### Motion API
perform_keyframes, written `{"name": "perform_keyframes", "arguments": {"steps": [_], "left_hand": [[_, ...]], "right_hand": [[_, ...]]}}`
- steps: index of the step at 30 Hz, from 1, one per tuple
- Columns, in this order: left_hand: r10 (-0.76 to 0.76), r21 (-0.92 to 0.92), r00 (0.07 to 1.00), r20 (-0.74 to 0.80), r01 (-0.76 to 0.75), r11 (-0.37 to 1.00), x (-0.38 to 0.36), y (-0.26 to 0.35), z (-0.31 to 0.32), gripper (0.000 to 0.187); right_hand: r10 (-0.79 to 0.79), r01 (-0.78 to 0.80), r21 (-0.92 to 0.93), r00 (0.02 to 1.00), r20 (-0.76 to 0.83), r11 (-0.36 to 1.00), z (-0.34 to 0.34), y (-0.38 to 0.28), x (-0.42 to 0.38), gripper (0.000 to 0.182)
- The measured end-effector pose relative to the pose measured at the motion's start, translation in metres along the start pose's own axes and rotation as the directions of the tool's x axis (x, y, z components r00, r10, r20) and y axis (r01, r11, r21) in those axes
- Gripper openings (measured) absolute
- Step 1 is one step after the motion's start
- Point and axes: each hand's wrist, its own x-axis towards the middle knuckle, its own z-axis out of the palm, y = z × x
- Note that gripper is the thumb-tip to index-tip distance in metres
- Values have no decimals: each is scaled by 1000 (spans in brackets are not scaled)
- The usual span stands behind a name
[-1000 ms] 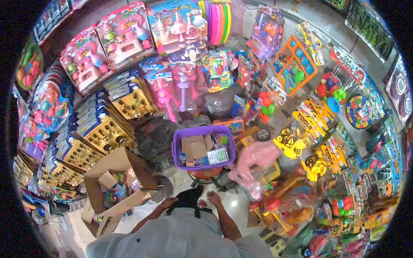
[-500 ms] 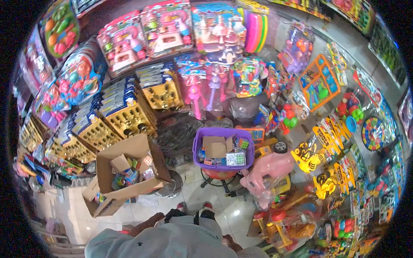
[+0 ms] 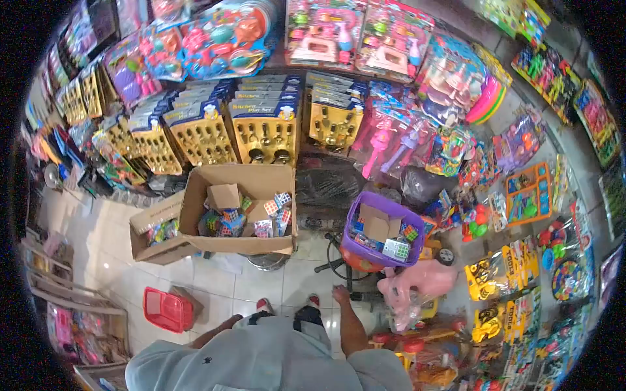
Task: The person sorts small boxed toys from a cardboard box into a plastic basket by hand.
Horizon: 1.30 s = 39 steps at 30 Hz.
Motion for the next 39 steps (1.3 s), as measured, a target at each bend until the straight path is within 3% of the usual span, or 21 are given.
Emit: {"name": "perform_keyframes", "arguments": {"steps": [4, 6, 10, 11, 12, 13, 15, 16, 18, 19, 20, 21, 23, 24, 26, 27, 29, 31, 33, 37, 39], "left_hand": [[-1, -73, 999, -39, -2, 997, -4, -17, 5, 39], [0, -103, 998, -57, -5, 995, -9, -26, 3, 39], [-11, -151, 995, -102, -5, 989, -20, -42, -2, 40], [-17, -161, 993, -116, -2, 987, -24, -45, -7, 40], [-22, -172, 991, -132, -1, 985, -28, -48, -11, 40], [-29, -181, 989, -148, 2, 984, -31, -52, -14, 41], [-34, -202, 985, -167, 0, 979, -36, -62, -20, 41], [-19, -223, 987, -159, -17, 975, -38, -67, -23, 40], [31, -286, 989, -141, -71, 956, -43, -82, -27, 37], [67, -325, 989, -134, -107, 940, -46, -89, -28, 35], [-29, -413, 996, -79, -6, 911, -50, -90, -30, 32], [-30, -403, 997, -75, -2, 915, -38, -104, -24, 32], [118, -430, 992, -37, -123, 894, -10, -136, -6, 35], [-56, -675, 998, 22, 56, 736, -21, -111, -15, 40], [-16, -857, 1000, -26, -14, 516, -10, -83, -30, 46], [-150, -901, 989, 3, 68, 429, -36, -29, -66, 46], [-56, -934, 996, -67, -43, 355, -41, 16, -102, 44], [95, -895, 989, -114, -144, 423, -58, 55, -150, 45], [217, -789, 949, -228, -311, 530, -71, 83, -197, 44], [322, -705, 865, -386, -501, 502, -101, 143, -299, 40], [354, -696, 835, -420, -547, 464, -93, 161, -337, 38]], "right_hand": [[174, -217, 374, 974, 146, 902, -31, -165, -9, 38], [57, -99, 421, 992, 111, 902, -1, -196, -15, 35], [121, -226, 340, 946, 302, 913, 48, -239, -81, 33], [168, -208, 60, 902, 397, 976, 87, -211, -86, 34], [234, -145, -218, 852, 469, 965, 112, -197, -89, 35], [231, -141, -217, 848, 477, 966, 111, -205, -99, 35], [-60, 340, -204, 628, 776, 918, 100, -216, -118, 42], [-78, 293, -305, 824, 561, 906, 109, -228, -108, 40], [28, -115, 127, 836, 547, 985, 95, -264, -96, 43], [102, -247, 225, 854, 511, 943, 85, -287, -100, 44], [176, -361, 327, 860, 478, 874, 78, -307, -103, 44], [177, -366, 336, 860, 478, 868, 73, -318, -102, 44], [-75, 157, -51, 698, 712, 986, 68, -329, -98, 44], [-212, 304, 12, 635, 743, 952, 79, -324, -99, 51], [-191, 420, -114, 617, 763, 900, 77, -356, -112, 52], [-163, 524, -239, 609, 776, 817, 72, -378, -120, 54], [-88, 540, -264, 539, 837, 800, 67, -413, -110, 54], [-219, 477, 17, 371, 902, 879, 72, -432, -87, 50], [-332, 501, 58, 478, 814, 863, 61, -468, -72, 49], [-383, 584, 53, 458, 802, 810, 4, -579, -55, 50], [-394, 276, 308, 358, 846, 911, -17, -616, -45, 52]]}}
